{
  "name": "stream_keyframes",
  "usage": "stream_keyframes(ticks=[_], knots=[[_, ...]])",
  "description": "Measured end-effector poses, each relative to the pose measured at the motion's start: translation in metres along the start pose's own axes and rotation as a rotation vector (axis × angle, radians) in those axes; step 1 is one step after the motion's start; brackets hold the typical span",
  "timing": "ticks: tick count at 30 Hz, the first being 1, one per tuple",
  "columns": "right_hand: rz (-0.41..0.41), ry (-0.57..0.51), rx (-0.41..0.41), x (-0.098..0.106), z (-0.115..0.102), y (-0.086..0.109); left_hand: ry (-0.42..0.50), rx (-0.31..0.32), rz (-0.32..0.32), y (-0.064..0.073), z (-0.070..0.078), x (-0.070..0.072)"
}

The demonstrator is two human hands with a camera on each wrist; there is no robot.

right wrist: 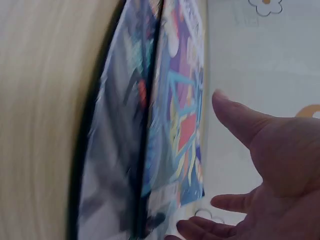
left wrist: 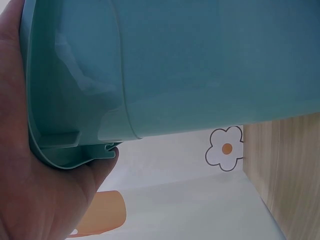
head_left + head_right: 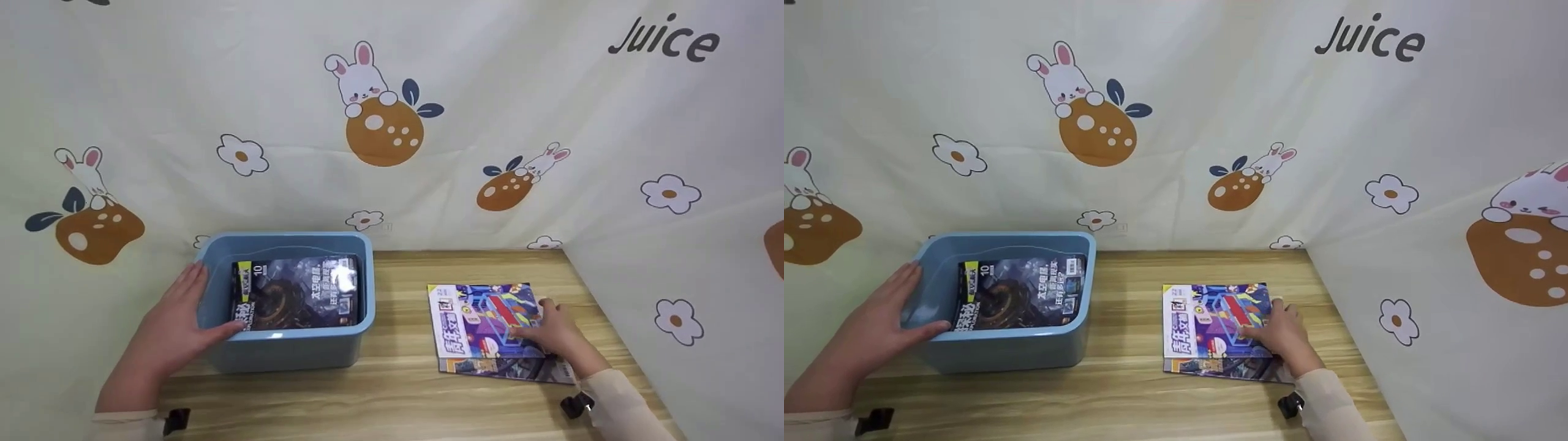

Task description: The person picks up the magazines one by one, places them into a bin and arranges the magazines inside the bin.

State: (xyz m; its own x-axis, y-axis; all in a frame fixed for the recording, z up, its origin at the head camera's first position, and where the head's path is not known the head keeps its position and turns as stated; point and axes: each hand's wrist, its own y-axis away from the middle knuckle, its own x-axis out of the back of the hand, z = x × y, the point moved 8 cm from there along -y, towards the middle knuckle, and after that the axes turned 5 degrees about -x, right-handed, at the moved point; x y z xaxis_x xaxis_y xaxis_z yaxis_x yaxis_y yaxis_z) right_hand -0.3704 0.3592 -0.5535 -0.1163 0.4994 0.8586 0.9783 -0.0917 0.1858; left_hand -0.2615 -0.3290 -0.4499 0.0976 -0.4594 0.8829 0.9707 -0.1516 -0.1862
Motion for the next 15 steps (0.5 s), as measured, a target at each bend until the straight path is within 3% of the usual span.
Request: stream_keyframes(ticks=[5, 15], knots=[[-0.059, 0.062, -0.041, 0.001, 0.015, 0.003, -0.002, 0.003, -0.007, -0.001, 0.002, -0.006], [-0.104, 0.081, -0.094, -0.004, -0.002, -0.005, -0.011, 0.006, 0.01, -0.001, -0.001, 0.0]])
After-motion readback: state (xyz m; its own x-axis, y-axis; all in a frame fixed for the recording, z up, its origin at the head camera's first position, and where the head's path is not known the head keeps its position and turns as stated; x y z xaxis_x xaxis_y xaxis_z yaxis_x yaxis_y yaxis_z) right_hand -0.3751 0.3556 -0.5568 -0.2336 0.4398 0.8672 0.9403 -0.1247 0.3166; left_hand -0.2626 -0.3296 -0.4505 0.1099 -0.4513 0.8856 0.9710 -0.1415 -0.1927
